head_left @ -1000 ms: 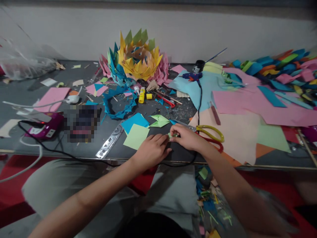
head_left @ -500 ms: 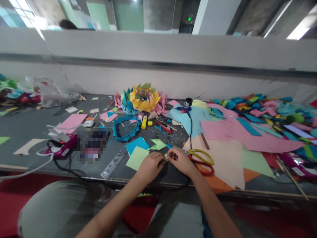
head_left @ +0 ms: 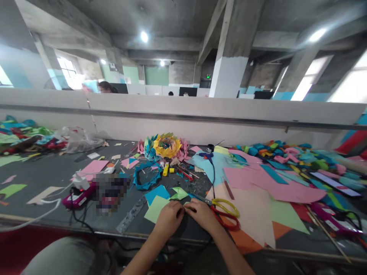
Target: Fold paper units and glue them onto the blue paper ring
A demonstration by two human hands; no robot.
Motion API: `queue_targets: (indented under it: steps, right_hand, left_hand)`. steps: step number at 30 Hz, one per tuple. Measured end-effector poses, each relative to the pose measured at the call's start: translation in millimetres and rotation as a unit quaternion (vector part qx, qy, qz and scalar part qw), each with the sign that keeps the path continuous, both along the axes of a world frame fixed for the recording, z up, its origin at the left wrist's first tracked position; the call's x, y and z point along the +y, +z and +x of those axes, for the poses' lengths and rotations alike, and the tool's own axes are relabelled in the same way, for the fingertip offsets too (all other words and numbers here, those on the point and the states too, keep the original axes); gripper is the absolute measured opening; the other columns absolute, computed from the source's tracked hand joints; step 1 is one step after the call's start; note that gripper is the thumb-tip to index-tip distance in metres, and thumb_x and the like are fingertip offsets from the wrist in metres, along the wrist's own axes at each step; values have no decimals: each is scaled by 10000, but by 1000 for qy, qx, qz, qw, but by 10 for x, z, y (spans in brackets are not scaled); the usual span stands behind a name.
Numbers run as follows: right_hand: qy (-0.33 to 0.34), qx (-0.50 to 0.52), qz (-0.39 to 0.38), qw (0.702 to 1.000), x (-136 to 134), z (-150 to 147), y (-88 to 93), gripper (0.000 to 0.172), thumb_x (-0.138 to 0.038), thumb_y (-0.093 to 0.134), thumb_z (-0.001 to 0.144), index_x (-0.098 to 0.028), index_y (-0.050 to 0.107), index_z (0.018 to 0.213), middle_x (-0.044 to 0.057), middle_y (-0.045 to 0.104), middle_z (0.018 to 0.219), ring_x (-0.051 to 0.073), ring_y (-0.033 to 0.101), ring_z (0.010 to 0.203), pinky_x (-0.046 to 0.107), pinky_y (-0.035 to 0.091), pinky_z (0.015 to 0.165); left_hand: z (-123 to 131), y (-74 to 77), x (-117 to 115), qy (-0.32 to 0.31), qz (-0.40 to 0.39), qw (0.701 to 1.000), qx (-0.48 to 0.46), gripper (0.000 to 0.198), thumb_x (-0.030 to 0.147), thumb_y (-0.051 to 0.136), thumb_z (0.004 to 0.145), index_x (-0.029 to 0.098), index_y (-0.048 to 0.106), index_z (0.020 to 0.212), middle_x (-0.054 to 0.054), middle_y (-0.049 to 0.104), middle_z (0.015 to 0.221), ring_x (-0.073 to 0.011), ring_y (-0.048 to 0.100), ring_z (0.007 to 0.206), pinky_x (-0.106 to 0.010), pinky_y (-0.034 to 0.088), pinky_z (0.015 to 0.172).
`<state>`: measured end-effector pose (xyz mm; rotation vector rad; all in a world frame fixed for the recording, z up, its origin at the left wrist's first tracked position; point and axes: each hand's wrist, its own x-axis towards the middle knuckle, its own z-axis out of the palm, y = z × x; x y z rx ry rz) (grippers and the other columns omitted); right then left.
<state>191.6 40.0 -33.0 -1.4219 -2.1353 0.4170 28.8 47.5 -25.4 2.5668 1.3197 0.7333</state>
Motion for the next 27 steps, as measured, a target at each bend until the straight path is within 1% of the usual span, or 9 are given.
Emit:
queue_targets:
  steps: [3, 9, 14, 16, 19, 22, 23, 24, 27]
  right_hand:
    - [-5, -64, 32, 997, -38, -18, 1, 239, -248, 436, 874, -219, 672, 905, 33, 646, 835, 162, 609, 801, 241, 448, 712]
    - [-56, -91, 37, 994, -81, -2, 2, 275, -261, 390, 892, -215, 656, 841, 47, 641, 812, 169, 600, 759, 251, 424, 642]
    - [-121, -84, 41, 988, -94, 28, -12, 257, -242, 388, 888, -180, 636, 857, 93, 627, 873, 188, 587, 799, 270, 412, 665]
    - [-142, -80, 48, 985, -87, 31, -15, 241, -226, 395, 882, -175, 630, 865, 101, 618, 894, 190, 577, 832, 276, 410, 700]
    - [-168, -76, 66, 981, -52, 38, -23, 229, -177, 399, 864, -170, 626, 886, 102, 608, 900, 185, 567, 853, 281, 410, 737]
    - [-188, -63, 86, 976, 1, 58, -46, 248, -144, 391, 847, -167, 616, 950, 104, 599, 919, 187, 566, 857, 291, 416, 751]
    - [-190, -56, 91, 976, 13, 67, -53, 256, -146, 389, 844, -168, 612, 967, 105, 595, 932, 190, 567, 860, 296, 419, 753]
    - [-190, -48, 95, 976, 18, 75, -56, 261, -154, 386, 844, -169, 608, 982, 105, 591, 949, 194, 568, 864, 301, 424, 754]
    - [-177, -28, 100, 979, -17, 92, -40, 270, -197, 375, 856, -177, 597, 1007, 95, 580, 993, 195, 568, 883, 307, 433, 772]
  left_hand:
    - [-9, 16, -41, 16, 12, 1000, 0, 145, 132, 452, 800, 162, 588, 758, -44, 615, 772, -176, 577, 774, -278, 462, 689]
    - [-7, 39, -75, 16, 37, 999, 5, 175, 165, 412, 838, 148, 586, 830, -71, 617, 843, -175, 568, 833, -296, 459, 750]
    - [38, 115, -176, -53, 48, 996, 48, 174, 213, 438, 839, 173, 606, 862, -55, 630, 914, -167, 561, 899, -311, 432, 834]
    - [16, 157, -265, -63, 49, 995, 61, 170, 243, 457, 836, 197, 619, 862, -41, 636, 938, -163, 565, 907, -317, 432, 838]
    - [-140, 174, -427, 0, 57, 997, 55, 219, 256, 437, 854, 171, 604, 967, -83, 619, 1035, -212, 551, 976, -389, 435, 846]
    - [-402, 90, -559, 120, 28, 990, 70, 445, 412, 583, 761, 130, 544, 1103, -146, 516, 1227, -320, 461, 1136, -492, 427, 876]
    - [-488, 49, -588, 130, 11, 989, 75, 482, 414, 605, 745, 126, 530, 1125, -149, 504, 1243, -318, 450, 1156, -492, 425, 894]
    - [-564, 9, -609, 122, -1, 990, 73, 474, 378, 615, 747, 128, 520, 1139, -141, 507, 1246, -292, 454, 1164, -470, 421, 922]
    - [-699, -91, -634, 47, -15, 997, 59, 295, 199, 570, 783, 188, 565, 1078, -73, 577, 1177, -210, 519, 1113, -411, 430, 949]
